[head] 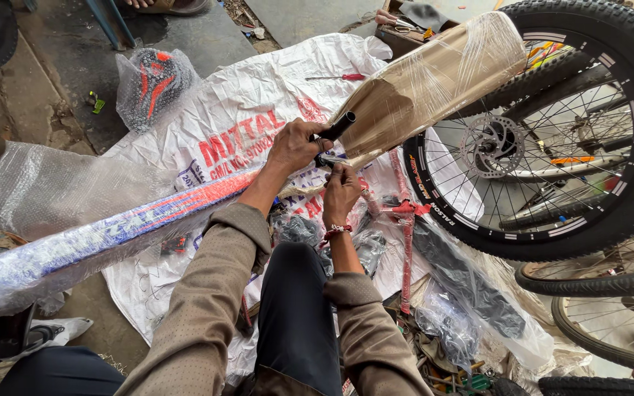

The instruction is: The person inserts a black seat post into the seat tube of a bicycle frame and tightens the clamp bolt using a wrench. The person is sitting on the ground in a cluttered workshop area.

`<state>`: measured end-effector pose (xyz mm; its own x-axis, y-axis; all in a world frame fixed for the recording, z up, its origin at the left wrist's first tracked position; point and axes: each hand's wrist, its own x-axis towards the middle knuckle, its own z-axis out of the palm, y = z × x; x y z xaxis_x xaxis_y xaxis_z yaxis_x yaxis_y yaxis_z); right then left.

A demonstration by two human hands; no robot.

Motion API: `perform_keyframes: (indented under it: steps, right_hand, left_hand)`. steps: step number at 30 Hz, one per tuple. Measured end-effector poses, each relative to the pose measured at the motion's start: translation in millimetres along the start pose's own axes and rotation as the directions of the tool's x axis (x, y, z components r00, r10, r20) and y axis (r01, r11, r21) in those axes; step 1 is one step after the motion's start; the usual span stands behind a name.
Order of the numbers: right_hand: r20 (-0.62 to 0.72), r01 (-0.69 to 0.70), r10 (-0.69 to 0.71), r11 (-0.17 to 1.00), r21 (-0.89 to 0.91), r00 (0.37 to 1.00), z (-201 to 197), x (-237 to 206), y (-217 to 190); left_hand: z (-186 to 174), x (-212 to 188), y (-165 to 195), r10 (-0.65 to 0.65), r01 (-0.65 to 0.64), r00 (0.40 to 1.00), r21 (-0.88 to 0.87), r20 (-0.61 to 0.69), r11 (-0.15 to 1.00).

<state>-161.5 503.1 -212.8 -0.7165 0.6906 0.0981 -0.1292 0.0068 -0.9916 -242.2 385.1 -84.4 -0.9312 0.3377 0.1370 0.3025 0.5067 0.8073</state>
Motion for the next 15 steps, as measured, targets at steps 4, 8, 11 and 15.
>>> perform_keyframes:
  steps: [4, 8, 11, 15]
  right_hand:
    - [0.154, -0.339, 0.315, 0.926, 0.166, 0.936, 8, -12, 3]
    - [0.421, -0.747, 0.618, 0.576, 0.332, 0.664, 21, -31, -5]
    - [0.532, -0.828, 0.638, 0.382, 0.41, 0.557, 25, -48, -14]
    - [0.485, -0.772, 0.6, 0.501, 0.392, 0.636, 17, -67, -24]
  left_hand:
    - [-7, -1, 3, -0.063, 0.064, 0.997, -0.007, 0.055, 0.998]
    - [-13, 1, 6, -0.027, 0.029, 0.998, -0.026, 0.065, 0.999]
    - [-14, 3, 4, -0.047, 0.048, 0.996, -0.016, 0.076, 0.999]
    - [-7, -1, -3, -0.047, 0.049, 0.998, -0.047, 0.044, 0.998]
